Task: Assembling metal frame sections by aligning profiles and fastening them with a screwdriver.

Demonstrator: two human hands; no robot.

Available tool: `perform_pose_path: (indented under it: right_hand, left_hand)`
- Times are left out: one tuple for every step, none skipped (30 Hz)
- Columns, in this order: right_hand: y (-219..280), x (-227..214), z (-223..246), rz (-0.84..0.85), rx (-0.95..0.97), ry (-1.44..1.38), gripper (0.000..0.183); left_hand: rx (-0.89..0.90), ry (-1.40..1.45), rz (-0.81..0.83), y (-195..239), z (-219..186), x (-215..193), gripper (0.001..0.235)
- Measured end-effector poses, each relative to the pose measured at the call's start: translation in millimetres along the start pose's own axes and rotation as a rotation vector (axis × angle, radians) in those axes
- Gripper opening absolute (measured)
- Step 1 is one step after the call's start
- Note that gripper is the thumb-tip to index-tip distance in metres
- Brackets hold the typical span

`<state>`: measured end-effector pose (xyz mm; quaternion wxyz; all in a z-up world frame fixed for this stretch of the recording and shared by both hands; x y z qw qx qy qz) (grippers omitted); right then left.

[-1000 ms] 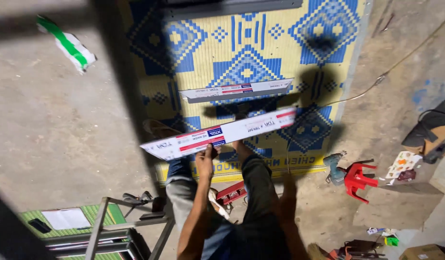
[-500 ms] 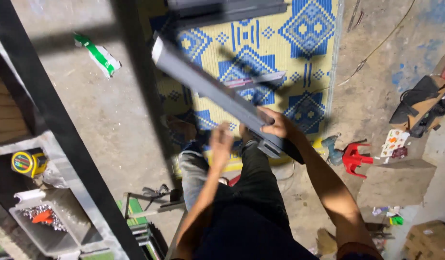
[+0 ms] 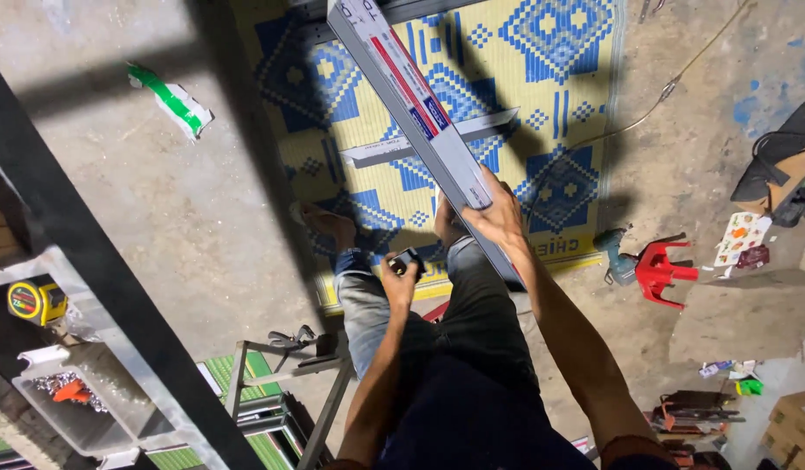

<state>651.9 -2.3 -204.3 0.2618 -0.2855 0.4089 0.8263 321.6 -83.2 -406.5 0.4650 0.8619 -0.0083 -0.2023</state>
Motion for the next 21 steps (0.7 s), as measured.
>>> perform_pose_path:
  right_hand:
    - [7, -10, 1, -0.004, -0.003, -0.002, 0.089]
    - [15, -20, 2, -0.031, 0.012, -0.051, 0.087]
    - [24, -29, 4, -0.057, 0.027, -0.1, 0.086]
    - [29, -33, -6, -0.057, 0.031, -0.098, 0.086]
    - [36, -37, -16, -0.069, 0.043, -0.101, 0.089]
    - [42, -43, -26, -0.085, 0.052, -0.105, 0.091]
    - [53, -51, -26, -0.087, 0.053, -0.103, 0.091]
    - [63, -58, -26, -0.094, 0.076, -0.086, 0.092]
    - [74, -65, -24, -0.101, 0.098, -0.068, 0.092]
    - [83, -67, -25, -0.104, 0.09, -0.077, 0.092]
    - [93, -69, -23, -0.111, 0.059, -0.123, 0.093]
    - [103, -73, -21, -0.122, 0.028, -0.166, 0.093]
    - [111, -73, -13, -0.13, 0.02, -0.172, 0.093]
    - [120, -70, -8, -0.073, 0.104, -0.185, 0.094]
    - [131, -65, -2, -0.015, 0.187, -0.199, 0.095]
    - [135, -58, 0, -0.025, 0.175, -0.201, 0.095]
    - [140, -49, 3, -0.023, 0.16, -0.193, 0.094]
    - [145, -39, 6, -0.013, 0.144, -0.183, 0.093]
    - [151, -37, 24, -0.015, 0.13, -0.184, 0.093]
    - [156, -33, 43, -0.009, 0.111, -0.144, 0.092]
    - [161, -28, 61, -0.004, 0.092, -0.103, 0.091]
  left_hand:
    - [0.005, 0.001, 0.001, -6, -3, 0, 0.053]
    - [0.006, -0.117, 0.027, -11, -5, 0, 0.063]
    - [0.008, -0.235, 0.053, -17, -6, -1, 0.075]
    - [0.005, -0.237, 0.055, -26, -4, -2, 0.075]
    - [-0.025, -0.395, 0.057, -34, 1, -5, 0.098]
    - [-0.052, -0.55, 0.059, -43, 4, -6, 0.122]
    - [-0.052, -0.55, 0.062, -51, 14, -12, 0.122]
    - [-0.098, -0.523, 0.058, -62, 23, -21, 0.109]
    - [-0.144, -0.496, 0.054, -72, 31, -30, 0.098]
    - [-0.133, -0.495, 0.047, -64, 18, -48, 0.098]
    - [-0.049, -0.43, 0.069, -56, 1, -65, 0.086]
    - [0.038, -0.362, 0.096, -47, -17, -78, 0.074]
    - [0.05, -0.36, 0.096, -24, -52, -93, 0.074]
    - [0.087, -0.278, 0.111, -3, -89, -105, 0.068]
    - [0.125, -0.196, 0.128, 19, -126, -120, 0.063]
    - [0.138, -0.187, 0.13, 36, -157, -124, 0.063]
    - [0.193, -0.107, 0.192, 55, -189, -127, 0.054]
    - [0.244, -0.027, 0.247, 76, -220, -134, 0.046]
    - [0.253, -0.017, 0.242, 74, -223, -134, 0.046]
    - [0.303, 0.075, 0.302, 72, -228, -133, 0.04]
    - [0.354, 0.167, 0.362, 70, -233, -133, 0.034]
Point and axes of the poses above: each hand's wrist, its own y-axis away from the middle knuckle, its own x-axis out of the palm, z = x × y, the point moved 5 cm from there along -y, towards the middle knuckle, and after that the axes turned 8 degrees about -z, right-handed, at the moved point
